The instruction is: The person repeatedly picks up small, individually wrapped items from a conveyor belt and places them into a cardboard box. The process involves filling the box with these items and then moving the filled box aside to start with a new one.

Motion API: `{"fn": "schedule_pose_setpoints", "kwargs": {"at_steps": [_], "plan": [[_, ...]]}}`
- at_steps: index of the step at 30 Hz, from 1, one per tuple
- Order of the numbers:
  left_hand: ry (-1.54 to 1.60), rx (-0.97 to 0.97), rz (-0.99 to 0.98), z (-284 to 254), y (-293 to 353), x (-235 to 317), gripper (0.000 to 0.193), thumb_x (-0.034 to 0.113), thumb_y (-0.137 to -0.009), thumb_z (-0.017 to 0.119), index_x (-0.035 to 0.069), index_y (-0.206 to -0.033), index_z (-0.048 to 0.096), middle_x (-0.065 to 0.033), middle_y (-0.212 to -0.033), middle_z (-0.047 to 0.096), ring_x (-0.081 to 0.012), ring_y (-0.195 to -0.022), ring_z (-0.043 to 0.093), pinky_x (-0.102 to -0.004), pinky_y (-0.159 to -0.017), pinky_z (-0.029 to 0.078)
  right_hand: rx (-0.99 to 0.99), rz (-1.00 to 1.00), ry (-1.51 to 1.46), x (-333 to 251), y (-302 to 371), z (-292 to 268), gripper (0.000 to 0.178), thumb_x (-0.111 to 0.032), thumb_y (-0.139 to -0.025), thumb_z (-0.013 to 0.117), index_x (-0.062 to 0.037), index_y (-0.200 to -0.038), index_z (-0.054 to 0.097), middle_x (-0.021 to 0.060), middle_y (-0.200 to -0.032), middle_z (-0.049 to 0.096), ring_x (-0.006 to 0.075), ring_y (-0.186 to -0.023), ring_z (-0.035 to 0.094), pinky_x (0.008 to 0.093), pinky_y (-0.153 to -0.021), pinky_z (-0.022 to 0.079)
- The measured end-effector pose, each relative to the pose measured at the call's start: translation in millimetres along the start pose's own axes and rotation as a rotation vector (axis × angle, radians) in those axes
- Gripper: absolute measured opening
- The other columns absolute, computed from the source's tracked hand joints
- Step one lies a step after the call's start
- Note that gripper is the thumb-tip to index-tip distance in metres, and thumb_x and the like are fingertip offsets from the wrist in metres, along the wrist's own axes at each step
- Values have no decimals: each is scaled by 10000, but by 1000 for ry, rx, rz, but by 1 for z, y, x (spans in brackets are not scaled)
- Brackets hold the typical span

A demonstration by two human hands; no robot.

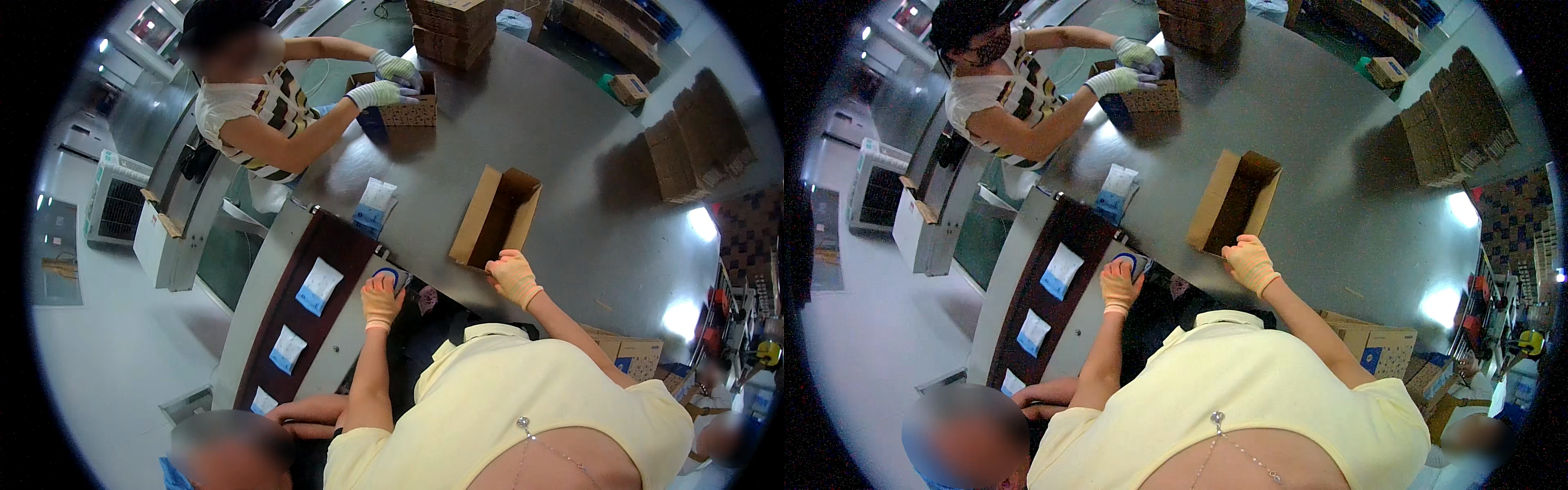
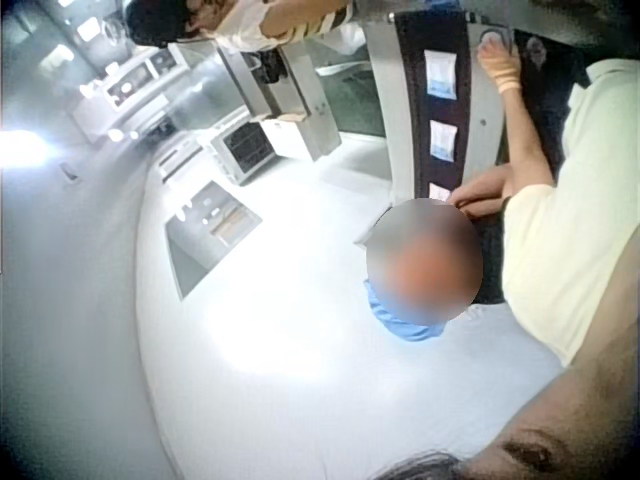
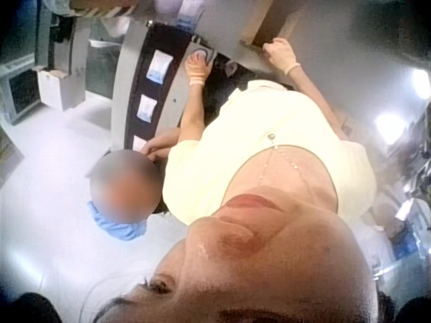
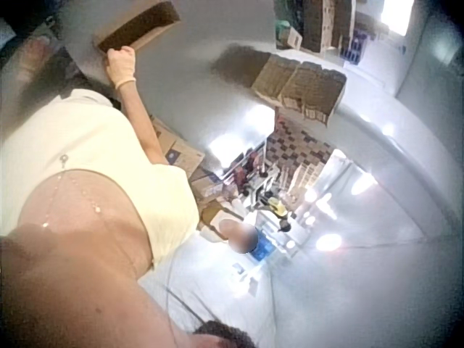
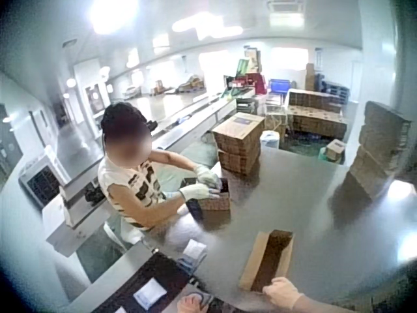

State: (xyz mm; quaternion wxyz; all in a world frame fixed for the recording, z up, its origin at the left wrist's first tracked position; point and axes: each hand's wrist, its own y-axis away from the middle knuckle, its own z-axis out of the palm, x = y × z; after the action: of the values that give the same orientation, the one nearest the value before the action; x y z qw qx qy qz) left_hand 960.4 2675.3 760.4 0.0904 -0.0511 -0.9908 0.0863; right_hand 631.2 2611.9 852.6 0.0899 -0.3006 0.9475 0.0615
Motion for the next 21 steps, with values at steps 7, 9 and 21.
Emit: {"fn": "schedule_pose_setpoints", "kwargs": {"at_steps": [7,9,21], "plan": [[13,20,9,-2,0,1,470,345,-690,752,104,-1029,532,-103,-1112,535,-314,-1022,519,-440,-808,425,-10,10,-6,3,2,2,131,-193,-725,707,-104,-786,633,60,-671,644,220,-768,634,354,-970,411],[16,34,11,0,2,0,461,346,-692,747,103,-1025,542,-103,-1110,539,-311,-1023,521,-441,-810,426,-10,10,-13,1,3,-1,128,-193,-725,704,-106,-786,633,58,-670,642,218,-768,634,353,-970,409],[-6,7,-13,-7,-1,2,454,356,-699,747,96,-1014,549,-97,-1101,542,-307,-1008,523,-427,-835,425,27,4,-11,0,3,-2,68,-156,-728,674,-120,-763,629,54,-661,638,210,-734,634,346,-961,411]]}}
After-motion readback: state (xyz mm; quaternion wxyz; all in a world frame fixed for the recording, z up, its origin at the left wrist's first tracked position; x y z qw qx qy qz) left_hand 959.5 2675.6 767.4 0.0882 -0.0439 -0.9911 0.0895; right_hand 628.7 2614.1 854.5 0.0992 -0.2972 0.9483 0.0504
